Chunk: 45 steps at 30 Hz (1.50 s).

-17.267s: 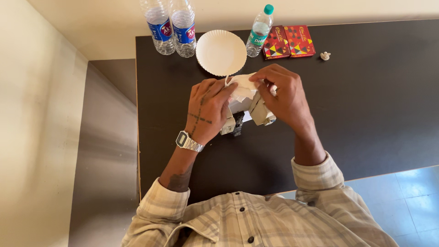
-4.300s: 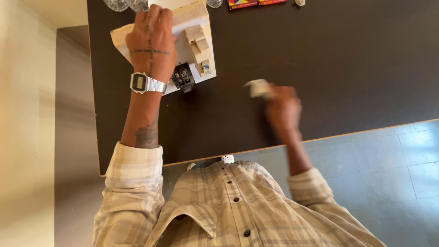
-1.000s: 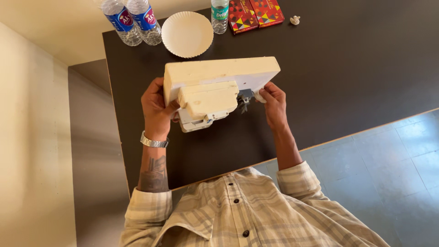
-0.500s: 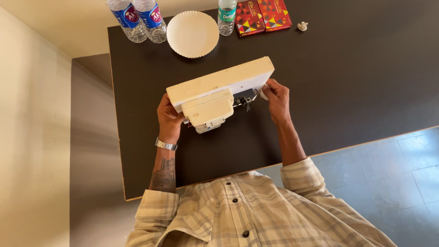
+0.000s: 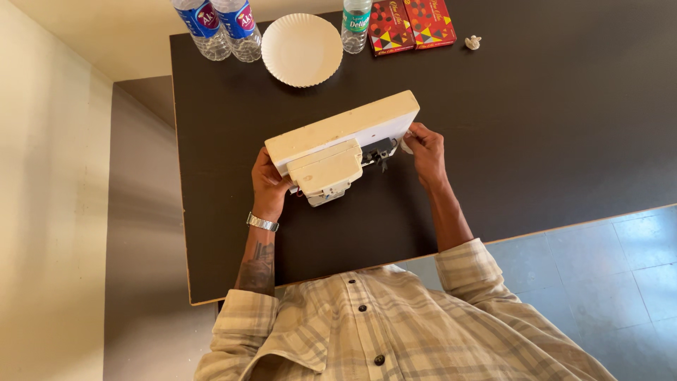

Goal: The person wipes the exterior of an electrical box and a table surface with a cloth, then places the electrical box on a shelf.

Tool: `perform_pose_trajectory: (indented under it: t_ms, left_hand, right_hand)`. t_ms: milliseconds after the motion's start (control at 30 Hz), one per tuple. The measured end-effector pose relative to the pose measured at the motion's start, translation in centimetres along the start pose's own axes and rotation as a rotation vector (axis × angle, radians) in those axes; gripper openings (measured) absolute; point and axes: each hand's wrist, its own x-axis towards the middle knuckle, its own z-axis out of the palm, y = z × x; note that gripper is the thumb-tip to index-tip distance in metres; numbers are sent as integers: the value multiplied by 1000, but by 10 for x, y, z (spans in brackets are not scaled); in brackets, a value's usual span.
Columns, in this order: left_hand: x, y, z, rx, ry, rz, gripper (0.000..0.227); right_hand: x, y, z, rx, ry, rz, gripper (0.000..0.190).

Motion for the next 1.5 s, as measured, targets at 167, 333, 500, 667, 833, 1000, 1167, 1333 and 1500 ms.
perform_pose_trajectory:
  t_ms: [167, 333, 500, 667, 833, 1000, 1167, 1333, 1500]
  left_hand:
    - [-4, -3, -2, -28, 0, -39, 43]
    - [-6, -6, -4, 23, 3, 4, 42]
    - [-8, -10, -5, 21, 49, -49, 40]
    - [-10, -15, -5, 283, 64, 147, 42]
    - [-21, -7, 6, 333, 143, 126, 42]
    - [-21, 5, 19, 516, 194, 227, 43]
    - [-20, 9, 23, 562, 202, 240, 44]
    - [-21, 6, 19, 582, 195, 234, 36]
    - [-19, 15, 20, 697, 221, 203, 35]
  right_hand:
    - [0, 10, 1, -19, 17, 14, 19]
    - [1, 9, 3, -28, 23, 34, 19]
    - [-4, 7, 5, -15, 34, 53, 20]
    - [-5, 10, 2, -28, 73, 6, 21]
    - [-15, -16, 0, -149, 333, -157, 26]
    - [-30, -77, 24, -400, 460, -423, 22]
    - [-66, -125, 102, -567, 143, -628, 23]
    - [-82, -148, 175, -772, -117, -802, 36]
    - [-81, -152, 206, -897, -196, -768, 42]
